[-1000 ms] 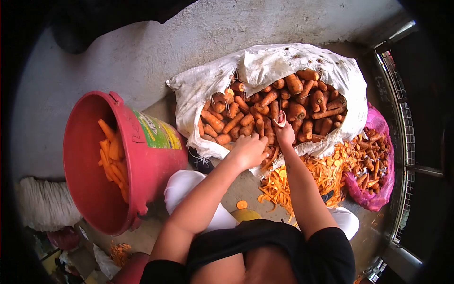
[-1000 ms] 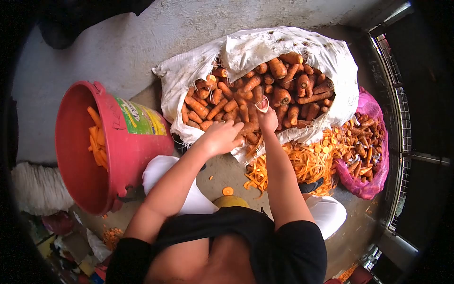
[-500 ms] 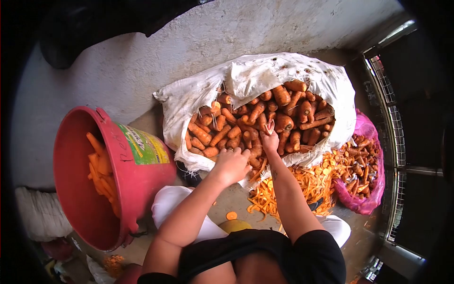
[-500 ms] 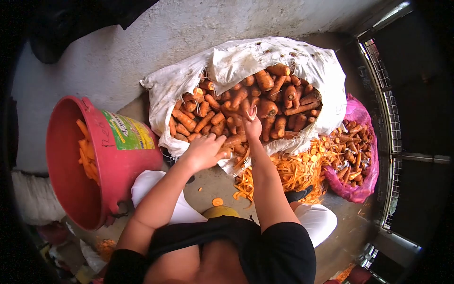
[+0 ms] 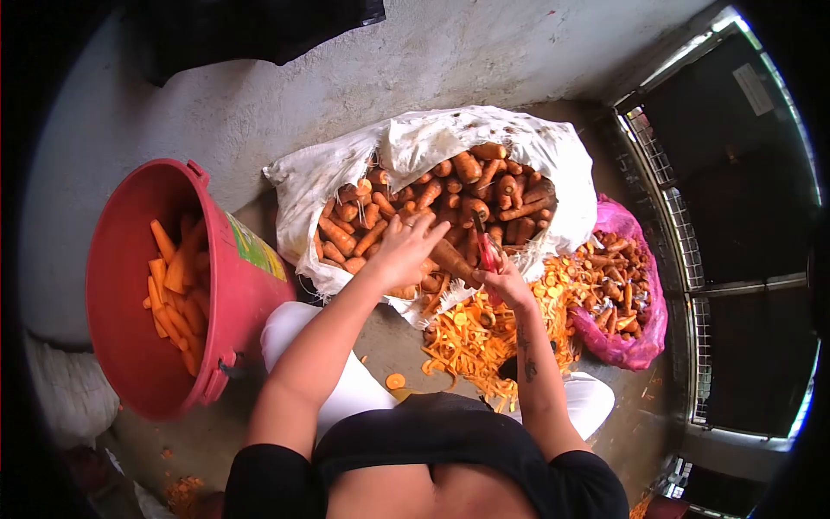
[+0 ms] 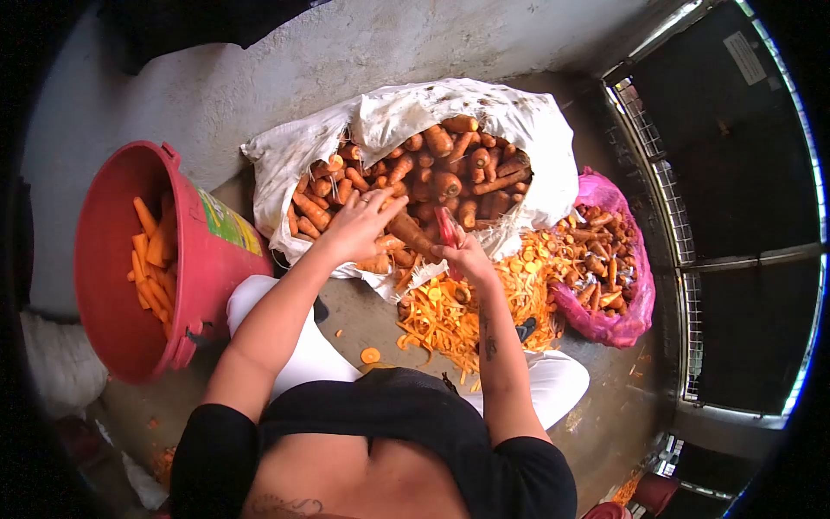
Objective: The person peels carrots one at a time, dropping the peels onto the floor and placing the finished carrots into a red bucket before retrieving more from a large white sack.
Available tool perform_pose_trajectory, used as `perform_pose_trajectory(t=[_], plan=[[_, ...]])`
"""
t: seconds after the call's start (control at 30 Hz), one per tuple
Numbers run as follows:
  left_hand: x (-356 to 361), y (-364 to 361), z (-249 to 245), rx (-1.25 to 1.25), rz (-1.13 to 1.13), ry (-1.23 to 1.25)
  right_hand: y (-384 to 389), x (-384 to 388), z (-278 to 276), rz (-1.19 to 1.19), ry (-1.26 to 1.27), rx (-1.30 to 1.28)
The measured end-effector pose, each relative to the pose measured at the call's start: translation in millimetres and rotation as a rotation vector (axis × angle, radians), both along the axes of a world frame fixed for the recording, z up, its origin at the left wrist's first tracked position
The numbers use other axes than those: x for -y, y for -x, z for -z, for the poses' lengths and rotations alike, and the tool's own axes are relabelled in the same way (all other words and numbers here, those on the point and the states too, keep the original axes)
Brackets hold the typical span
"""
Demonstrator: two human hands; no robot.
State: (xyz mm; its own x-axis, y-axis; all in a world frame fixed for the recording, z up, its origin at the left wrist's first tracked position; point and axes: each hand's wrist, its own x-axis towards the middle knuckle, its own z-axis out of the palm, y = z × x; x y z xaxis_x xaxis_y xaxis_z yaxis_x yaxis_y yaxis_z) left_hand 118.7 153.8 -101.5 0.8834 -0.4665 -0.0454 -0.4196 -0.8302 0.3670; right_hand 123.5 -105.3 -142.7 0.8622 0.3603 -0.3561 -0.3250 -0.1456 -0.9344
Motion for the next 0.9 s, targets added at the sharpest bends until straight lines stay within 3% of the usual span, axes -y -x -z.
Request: perform_pose_trajectory(t=[0.07, 0.17, 0.2, 0.23, 0.37, 0.47, 0.57, 0.7, 0.8, 0.9], plan=[[13, 14, 4, 0.191, 0.1, 0.02, 13, 0, -23, -0.039, 0.022, 0.051], [28, 23, 3, 0.03, 0.146, 0.113, 34, -10, -61, 0.022, -0.029, 0.096], [27, 25, -1, 0.114, 0.156, 0.164, 40, -10, -66, 0.075, -0.052, 0.069], [26, 29, -5, 0.035, 0.098, 0.222, 47, -21, -68, 0.245, -0.1, 0.126], [13, 37, -15, -0.211, -0.059, 0.405, 73, -22, -71, 0.504, 0.052, 0.272], [4, 36, 0, -0.315, -0.08, 0.504, 105, -17, -47, 0.419, 0.044, 0.329], [-1, 36, 20, -0.316, -0.048, 0.591, 127, -27, -40, 0.404, 0.226, 0.485], [-4, 52, -16, -0.218, -0.122, 0.454, 135, -37, -55, 0.343, 0.31, 0.551], [-5, 58, -27, -0.005, -0.148, 0.344, 136, -45, -51, 0.323, 0.304, 0.567], [-8, 59, -24, 0.093, -0.154, 0.396, 137, -47, -46, 0.306, 0.304, 0.554]])
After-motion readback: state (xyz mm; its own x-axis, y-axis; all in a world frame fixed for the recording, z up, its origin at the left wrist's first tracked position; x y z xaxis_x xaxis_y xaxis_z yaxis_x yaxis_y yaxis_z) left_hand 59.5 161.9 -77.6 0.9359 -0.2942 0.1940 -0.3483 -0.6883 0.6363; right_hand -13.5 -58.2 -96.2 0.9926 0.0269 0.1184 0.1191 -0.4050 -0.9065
